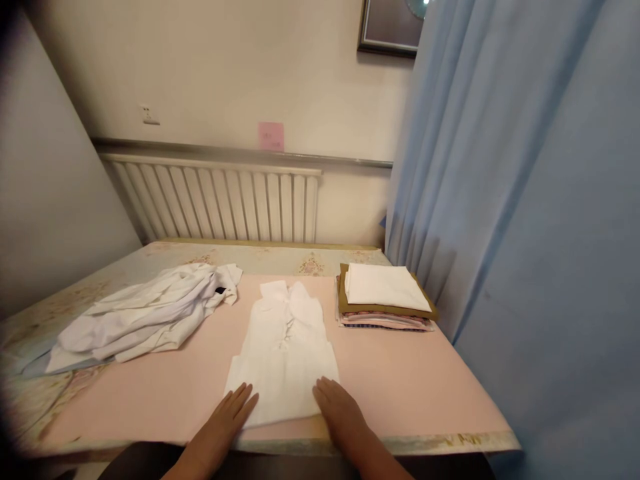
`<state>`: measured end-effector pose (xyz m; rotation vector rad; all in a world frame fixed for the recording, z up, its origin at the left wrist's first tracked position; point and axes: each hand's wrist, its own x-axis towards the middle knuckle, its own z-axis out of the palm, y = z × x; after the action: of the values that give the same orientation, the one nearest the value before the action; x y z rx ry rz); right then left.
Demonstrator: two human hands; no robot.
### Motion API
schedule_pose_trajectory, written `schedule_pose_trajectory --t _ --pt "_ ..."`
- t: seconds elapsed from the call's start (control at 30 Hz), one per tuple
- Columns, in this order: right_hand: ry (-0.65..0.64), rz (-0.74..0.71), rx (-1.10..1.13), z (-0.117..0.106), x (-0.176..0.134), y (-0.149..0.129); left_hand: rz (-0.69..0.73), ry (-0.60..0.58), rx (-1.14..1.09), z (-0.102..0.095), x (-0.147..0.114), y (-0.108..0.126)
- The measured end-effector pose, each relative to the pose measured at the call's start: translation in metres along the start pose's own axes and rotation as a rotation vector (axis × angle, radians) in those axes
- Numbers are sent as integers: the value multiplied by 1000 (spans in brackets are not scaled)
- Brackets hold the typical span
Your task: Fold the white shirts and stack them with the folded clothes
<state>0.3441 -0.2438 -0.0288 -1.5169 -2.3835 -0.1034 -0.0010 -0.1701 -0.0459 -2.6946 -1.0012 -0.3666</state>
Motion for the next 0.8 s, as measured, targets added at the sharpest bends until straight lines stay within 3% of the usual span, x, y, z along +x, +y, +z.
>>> schedule_pose_trajectory --t 0.17,0.3,0.47,0.57,0.67,0.8 --pt "-74 36 147 -15 -26 -11 9 28 -95 2 -20 6" --pt "-127 92 285 -41 -25 -22 -45 10 -177 -5 -12 16" --pt "-35 115 226 -42 17 -34 -53 97 -154 -21 41 36" --pt "-99 84 205 -32 39 -31 6 108 -150 -23 74 41" --pt "-149 162 261 -35 58 -16 63 71 -181 -17 94 36" --pt "-62 325 317 -57 107 17 107 12 -219 5 104 21"
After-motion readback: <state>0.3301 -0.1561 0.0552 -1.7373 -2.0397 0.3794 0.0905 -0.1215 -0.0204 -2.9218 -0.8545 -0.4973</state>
